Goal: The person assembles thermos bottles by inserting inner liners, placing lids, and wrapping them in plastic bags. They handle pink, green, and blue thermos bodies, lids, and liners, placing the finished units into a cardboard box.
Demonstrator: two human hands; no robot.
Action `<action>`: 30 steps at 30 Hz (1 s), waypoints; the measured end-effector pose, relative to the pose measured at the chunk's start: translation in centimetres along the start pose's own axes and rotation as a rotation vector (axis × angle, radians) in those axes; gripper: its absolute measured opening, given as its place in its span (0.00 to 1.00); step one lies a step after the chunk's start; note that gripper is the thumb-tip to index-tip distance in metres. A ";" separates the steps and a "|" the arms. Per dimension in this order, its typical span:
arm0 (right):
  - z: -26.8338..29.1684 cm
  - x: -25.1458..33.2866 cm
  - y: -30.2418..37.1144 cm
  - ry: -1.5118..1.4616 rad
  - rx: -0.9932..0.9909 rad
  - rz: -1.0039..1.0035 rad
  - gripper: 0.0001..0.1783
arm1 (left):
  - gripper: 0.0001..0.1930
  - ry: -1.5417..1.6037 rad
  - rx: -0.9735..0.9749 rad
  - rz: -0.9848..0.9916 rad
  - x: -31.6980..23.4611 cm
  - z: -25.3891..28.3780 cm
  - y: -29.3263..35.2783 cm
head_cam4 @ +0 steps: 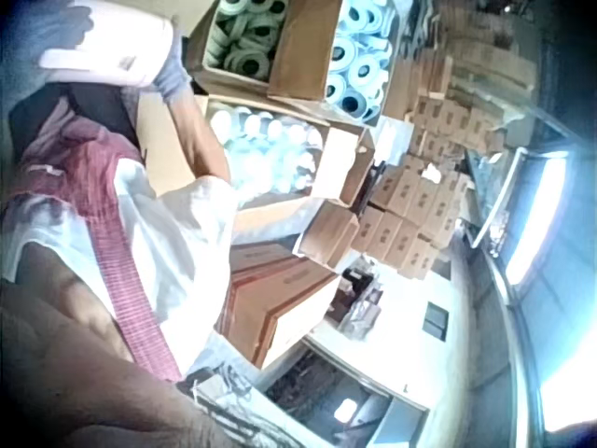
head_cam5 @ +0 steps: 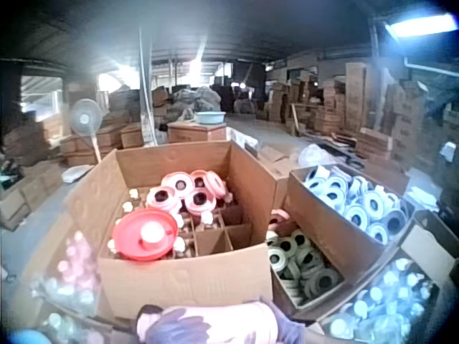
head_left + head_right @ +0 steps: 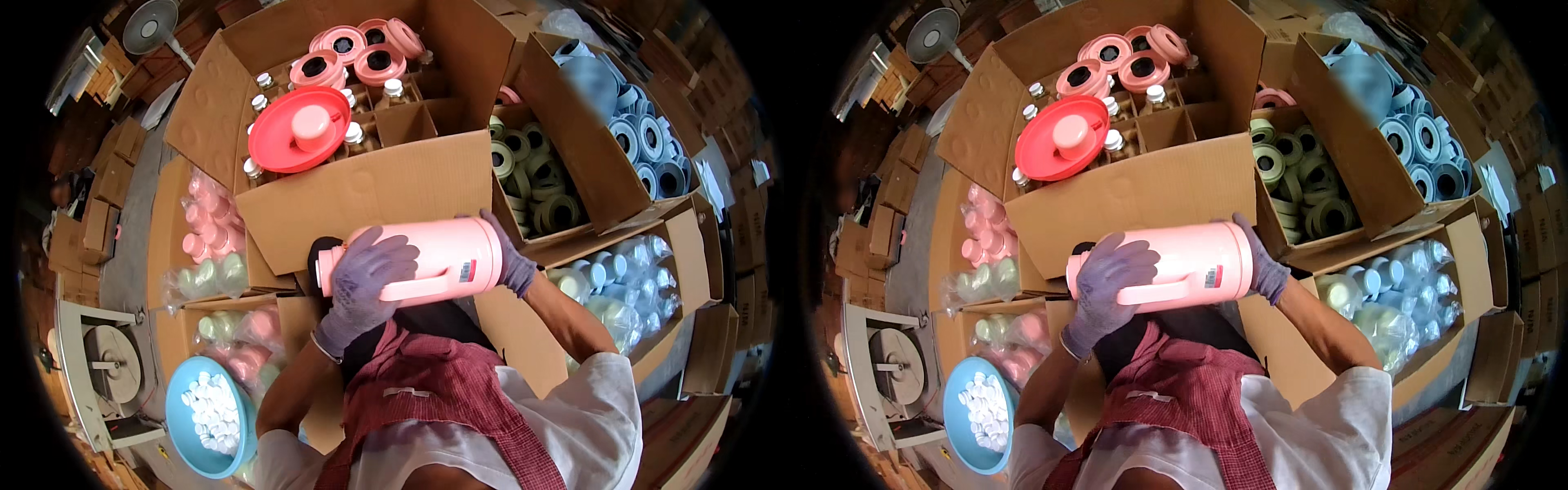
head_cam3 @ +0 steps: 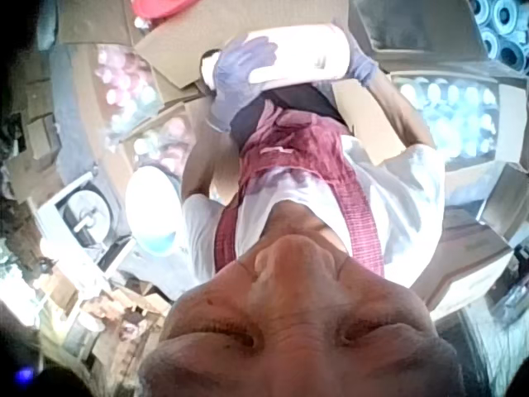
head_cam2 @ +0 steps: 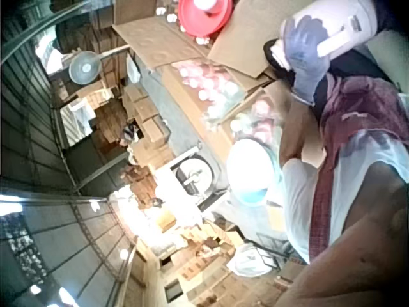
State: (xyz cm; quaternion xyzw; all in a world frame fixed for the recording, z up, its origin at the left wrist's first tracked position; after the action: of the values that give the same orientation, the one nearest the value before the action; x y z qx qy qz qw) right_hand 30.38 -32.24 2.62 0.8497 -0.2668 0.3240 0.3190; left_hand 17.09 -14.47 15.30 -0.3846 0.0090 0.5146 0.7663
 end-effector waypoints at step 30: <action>-7.5 6.1 2.7 0.612 0.219 0.319 0.40 | 0.13 0.315 0.184 0.517 7.6 -1.4 4.9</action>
State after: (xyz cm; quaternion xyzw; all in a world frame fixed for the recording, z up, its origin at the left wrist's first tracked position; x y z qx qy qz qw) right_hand 29.68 -30.10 12.40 0.6903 -0.2520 0.6356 0.2365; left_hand 17.34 -8.52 8.35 -0.3737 0.2714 0.6234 0.6309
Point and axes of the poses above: each hand's wrist, its own y-axis away from the middle knuckle, its own z-axis out of the back of the hand, x = y × z, the point moved 8 cm from there along -y, towards the middle knuckle, and after that the axes turned 6 degrees about -y, right-handed, at the moved point
